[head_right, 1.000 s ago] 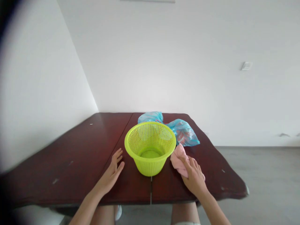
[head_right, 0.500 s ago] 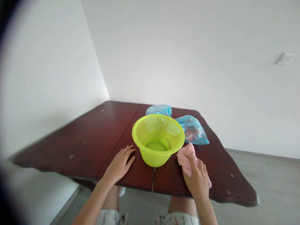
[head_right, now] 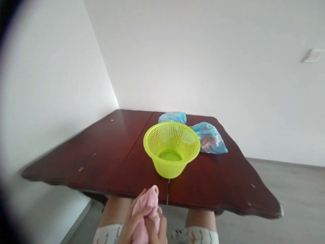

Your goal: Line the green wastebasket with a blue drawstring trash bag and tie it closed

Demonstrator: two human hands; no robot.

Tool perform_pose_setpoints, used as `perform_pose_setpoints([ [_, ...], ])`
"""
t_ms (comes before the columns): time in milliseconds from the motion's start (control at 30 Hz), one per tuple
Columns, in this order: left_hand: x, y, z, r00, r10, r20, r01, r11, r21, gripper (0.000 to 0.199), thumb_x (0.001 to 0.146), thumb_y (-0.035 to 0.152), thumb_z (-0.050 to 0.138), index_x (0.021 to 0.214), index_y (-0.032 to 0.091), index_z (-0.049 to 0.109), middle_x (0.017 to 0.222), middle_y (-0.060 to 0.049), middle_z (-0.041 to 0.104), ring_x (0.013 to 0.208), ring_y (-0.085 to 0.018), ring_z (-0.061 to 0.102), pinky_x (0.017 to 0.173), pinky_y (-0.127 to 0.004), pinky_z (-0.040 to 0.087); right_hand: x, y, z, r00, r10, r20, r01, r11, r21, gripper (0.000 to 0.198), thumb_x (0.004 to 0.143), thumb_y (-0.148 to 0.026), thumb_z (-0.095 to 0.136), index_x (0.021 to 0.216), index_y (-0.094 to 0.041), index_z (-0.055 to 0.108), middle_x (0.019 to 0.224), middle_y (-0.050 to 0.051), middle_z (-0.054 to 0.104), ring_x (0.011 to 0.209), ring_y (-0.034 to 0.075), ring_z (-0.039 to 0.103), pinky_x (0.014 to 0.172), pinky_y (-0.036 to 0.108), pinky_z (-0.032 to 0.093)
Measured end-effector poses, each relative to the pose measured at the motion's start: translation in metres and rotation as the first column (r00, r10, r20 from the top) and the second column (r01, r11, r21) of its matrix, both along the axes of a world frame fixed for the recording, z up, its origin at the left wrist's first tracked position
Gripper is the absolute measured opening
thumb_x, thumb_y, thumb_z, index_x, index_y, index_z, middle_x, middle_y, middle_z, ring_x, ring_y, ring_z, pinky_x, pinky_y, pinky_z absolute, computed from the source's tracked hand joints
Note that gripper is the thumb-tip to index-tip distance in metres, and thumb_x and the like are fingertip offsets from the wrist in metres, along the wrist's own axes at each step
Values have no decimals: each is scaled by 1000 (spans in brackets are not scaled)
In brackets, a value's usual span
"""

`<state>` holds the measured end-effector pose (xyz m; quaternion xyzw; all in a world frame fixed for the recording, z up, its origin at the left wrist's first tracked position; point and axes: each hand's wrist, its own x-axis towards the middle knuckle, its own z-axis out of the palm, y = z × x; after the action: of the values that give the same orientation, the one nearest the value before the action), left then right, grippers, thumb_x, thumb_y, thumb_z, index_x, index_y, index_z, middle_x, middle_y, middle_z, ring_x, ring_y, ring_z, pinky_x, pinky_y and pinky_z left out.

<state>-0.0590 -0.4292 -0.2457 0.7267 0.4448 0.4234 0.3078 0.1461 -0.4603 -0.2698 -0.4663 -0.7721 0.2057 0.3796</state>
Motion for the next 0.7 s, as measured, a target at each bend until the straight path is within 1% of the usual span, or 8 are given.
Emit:
perform_pose_setpoints([
  [133, -28, 6, 25, 946, 307, 106, -319, 939, 129, 50, 99, 64, 88, 147, 53, 77, 153, -6, 75, 139, -44, 76, 113, -67, 70, -66, 44, -1, 989, 42, -142, -34, 998, 59, 120, 103, -23, 74, 183, -76, 2, 162, 8, 71, 126, 44, 83, 89, 65, 79],
  [233, -59, 33, 57, 852, 493, 177, -522, 828, 205, 25, 105, 50, 85, 126, 38, 79, 131, -6, 78, 121, -35, 80, 109, -57, 69, -76, 58, 14, 973, 126, -192, -102, 986, 131, 134, 93, -23, 82, 185, -70, -2, 188, 8, 44, 159, 48, 64, 107, 73, 72],
  [333, -86, 80, 93, 762, 601, 241, -645, 676, 355, 32, 104, 47, 88, 127, 28, 76, 129, -7, 75, 119, -31, 77, 117, -54, 62, -61, 52, 32, 966, 131, -224, -83, 974, 213, 118, 95, -19, 74, 190, -57, 15, 198, 8, 24, 178, 48, 41, 128, 78, 57],
  [433, -105, 136, 118, 758, 619, 208, -612, 563, 556, 37, 104, 46, 87, 130, 23, 74, 134, -11, 72, 137, -35, 71, 127, -58, 55, -42, 44, 41, 969, -12, -246, 57, 982, 179, 92, 105, -15, 59, 188, -45, 32, 190, 12, 41, 173, 41, 51, 129, 70, 61],
  [500, -111, 172, 122, 784, 616, 77, -531, 602, 596, 37, 107, 44, 84, 135, 23, 74, 155, -17, 67, 156, -38, 62, 135, -59, 49, -31, 40, 39, 965, -107, -241, 143, 980, 138, 77, 110, -15, 55, 182, -40, 44, 179, 14, 57, 165, 37, 61, 126, 63, 65],
  [567, -112, 202, 115, 830, 521, -200, -363, 776, 516, 44, 111, 41, 75, 152, 24, 71, 178, -19, 53, 168, -40, 51, 139, -59, 45, -20, 37, 33, 957, -168, -236, 204, 969, 138, 64, 113, -12, 55, 172, -36, 58, 165, 15, 70, 153, 33, 72, 121, 55, 69],
  [633, -108, 223, 99, 780, 378, -499, -227, 913, 338, 57, 113, 43, 68, 169, 30, 63, 190, -15, 44, 173, -45, 44, 141, -70, 39, -7, 31, 28, 950, -200, -240, 247, 952, 182, 52, 112, -9, 56, 157, -32, 70, 152, 14, 78, 140, 30, 80, 114, 46, 72],
  [700, -102, 233, 82, 676, 315, -667, -231, 949, 214, 64, 116, 52, 61, 178, 36, 58, 197, -9, 36, 178, -54, 31, 141, -87, 23, 10, 25, 26, 943, -212, -257, 278, 925, 258, 45, 110, -6, 58, 143, -30, 77, 138, 13, 83, 127, 29, 84, 103, 41, 75],
])
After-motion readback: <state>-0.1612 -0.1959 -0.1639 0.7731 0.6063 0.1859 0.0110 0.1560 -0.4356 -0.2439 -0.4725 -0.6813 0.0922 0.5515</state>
